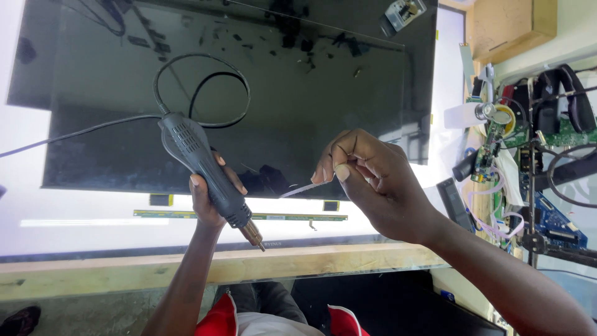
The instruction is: Repairing a television by using a heat gun to bond or remove a ribbon cable from the screen panel.
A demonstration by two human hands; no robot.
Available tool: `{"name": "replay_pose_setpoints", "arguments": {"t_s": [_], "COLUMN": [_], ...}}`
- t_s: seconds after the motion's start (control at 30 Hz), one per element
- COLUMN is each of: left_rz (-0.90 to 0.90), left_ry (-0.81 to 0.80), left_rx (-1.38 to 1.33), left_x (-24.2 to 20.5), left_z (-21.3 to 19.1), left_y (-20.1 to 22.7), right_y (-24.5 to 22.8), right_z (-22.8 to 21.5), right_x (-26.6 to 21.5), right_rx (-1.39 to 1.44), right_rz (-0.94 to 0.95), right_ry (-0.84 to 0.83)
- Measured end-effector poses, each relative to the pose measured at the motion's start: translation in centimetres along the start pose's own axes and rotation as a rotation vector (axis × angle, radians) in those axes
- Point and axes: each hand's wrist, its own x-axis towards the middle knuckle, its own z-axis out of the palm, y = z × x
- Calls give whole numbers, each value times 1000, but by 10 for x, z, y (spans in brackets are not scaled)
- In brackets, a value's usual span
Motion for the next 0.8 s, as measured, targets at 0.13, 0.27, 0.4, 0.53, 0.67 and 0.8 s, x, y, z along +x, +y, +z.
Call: {"name": "replay_pose_setpoints", "arguments": {"t_s": [0.13,0.27,0.4,0.53,0.67,0.8], "left_rz": [-42,-109,-123,-181,-217,-251], "left_ry": [-49,-101,-140,-111,-63,-25], "left_rx": [8,66,154,392,502,551], "left_x": [-5,7,27,36,42,40], "left_z": [-13,-27,-48,-62,-81,-99], "left_y": [40,84,132,176,201,218], "right_y": [-23,-44,-67,-96,-124,-140], "right_z": [13,23,33,43,54,61], "right_x": [21,44,65,85,105,123], "right_rx": [-23,-64,-33,-56,-70,-40], "right_rz": [-91,-180,-233,-275,-444,-507], "right_ry": [-51,-88,-125,-119,-121,-181]}}
